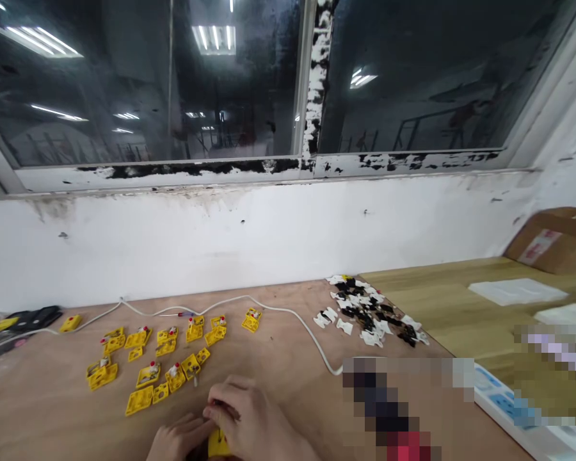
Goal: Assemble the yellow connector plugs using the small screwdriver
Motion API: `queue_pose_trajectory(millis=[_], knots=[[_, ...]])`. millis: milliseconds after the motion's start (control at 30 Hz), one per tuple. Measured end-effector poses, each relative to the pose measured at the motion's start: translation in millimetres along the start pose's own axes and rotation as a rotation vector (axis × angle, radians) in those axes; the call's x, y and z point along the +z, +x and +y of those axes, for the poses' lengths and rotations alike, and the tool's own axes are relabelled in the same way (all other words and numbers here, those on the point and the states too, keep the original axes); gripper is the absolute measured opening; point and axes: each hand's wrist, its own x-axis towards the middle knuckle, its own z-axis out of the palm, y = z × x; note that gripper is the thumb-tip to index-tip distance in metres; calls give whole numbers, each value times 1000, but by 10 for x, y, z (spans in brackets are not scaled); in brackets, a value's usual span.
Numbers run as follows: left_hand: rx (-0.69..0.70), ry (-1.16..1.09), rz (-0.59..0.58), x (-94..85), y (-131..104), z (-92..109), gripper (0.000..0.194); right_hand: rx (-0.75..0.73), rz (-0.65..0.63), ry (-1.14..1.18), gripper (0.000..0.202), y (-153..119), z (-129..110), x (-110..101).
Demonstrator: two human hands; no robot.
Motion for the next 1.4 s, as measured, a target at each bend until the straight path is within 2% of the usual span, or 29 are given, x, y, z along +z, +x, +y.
queue_pose_trajectory(millis=[67, 133, 267, 367, 467, 600, 733, 967, 1200, 1333, 1400], knots=[[-88, -41, 10, -43, 197, 99, 15, -30, 8, -23, 14, 2, 17, -82], [-186, -99, 25, -83, 372, 181, 11, -82, -23, -19, 24, 8, 55, -174], [-188, -186, 17, -125, 554, 237, 15, -86, -62, 32, 42, 43, 178, -249], [-206, -205, 18, -101, 552, 216, 16, -111, -49, -21, 43, 82, 225, -213], [-226, -190, -8, -79, 529, 198, 18, -157, -25, -116, 27, 117, 215, -204], [-229, -162, -63, -146, 544, 212, 25, -61, 42, -231, 10, 135, 225, -283], [-239, -163, -114, -245, 572, 237, 28, 58, 83, -336, 17, 127, 292, -366], [-239, -128, -118, -241, 572, 235, 30, 84, 79, -489, 23, 132, 321, -303], [-249, -133, -114, -224, 559, 222, 31, 237, 251, -394, 32, 226, 180, -125], [-246, -138, -105, -232, 551, 218, 31, 308, 239, -174, 41, 299, 257, -94], [-239, -139, -93, -233, 563, 225, 31, 291, 253, -109, 43, 318, 320, -89]])
